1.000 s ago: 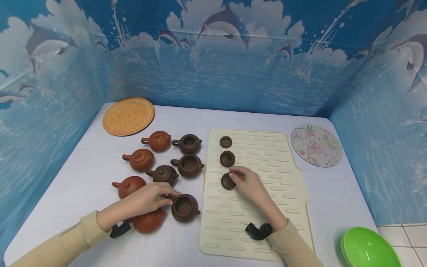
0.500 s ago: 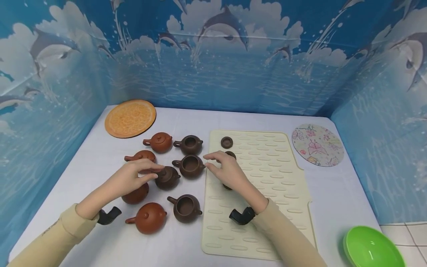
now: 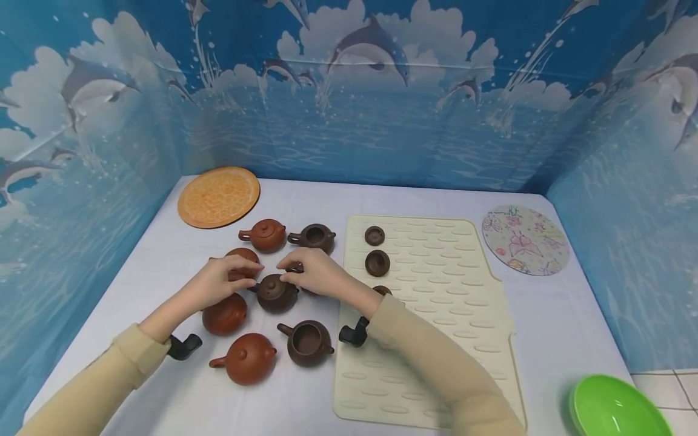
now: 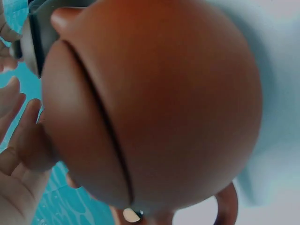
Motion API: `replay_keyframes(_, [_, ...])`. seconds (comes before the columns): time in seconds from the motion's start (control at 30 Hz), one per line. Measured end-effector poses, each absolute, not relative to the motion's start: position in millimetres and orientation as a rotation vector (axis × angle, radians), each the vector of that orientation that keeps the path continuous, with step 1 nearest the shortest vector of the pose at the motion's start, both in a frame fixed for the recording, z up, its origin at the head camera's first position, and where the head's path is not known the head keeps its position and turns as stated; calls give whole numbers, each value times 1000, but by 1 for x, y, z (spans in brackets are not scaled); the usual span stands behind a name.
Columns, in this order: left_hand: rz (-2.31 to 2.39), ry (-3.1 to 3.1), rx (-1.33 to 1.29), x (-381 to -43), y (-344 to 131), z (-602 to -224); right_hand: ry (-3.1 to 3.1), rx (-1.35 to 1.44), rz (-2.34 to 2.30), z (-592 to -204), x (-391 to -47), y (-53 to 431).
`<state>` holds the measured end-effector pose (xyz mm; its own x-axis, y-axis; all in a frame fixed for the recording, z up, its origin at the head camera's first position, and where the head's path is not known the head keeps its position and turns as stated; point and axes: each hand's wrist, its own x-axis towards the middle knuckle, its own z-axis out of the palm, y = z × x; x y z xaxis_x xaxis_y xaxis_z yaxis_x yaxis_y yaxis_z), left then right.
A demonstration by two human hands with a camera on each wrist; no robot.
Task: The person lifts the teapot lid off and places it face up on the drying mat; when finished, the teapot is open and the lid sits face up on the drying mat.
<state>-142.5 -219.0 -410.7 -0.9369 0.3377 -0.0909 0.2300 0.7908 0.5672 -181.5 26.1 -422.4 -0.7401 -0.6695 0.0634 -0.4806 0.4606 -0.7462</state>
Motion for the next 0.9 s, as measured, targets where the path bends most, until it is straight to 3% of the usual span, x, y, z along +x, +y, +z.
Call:
replay_keyframes(0.43, [829,2733,455,-149,-217,-424,2461,-1200,-1024,-427,-178,2])
replay_keyframes(0.9, [874,2700,369,-152,-217,-431,2507,-1194,-1007,-428,-175,1])
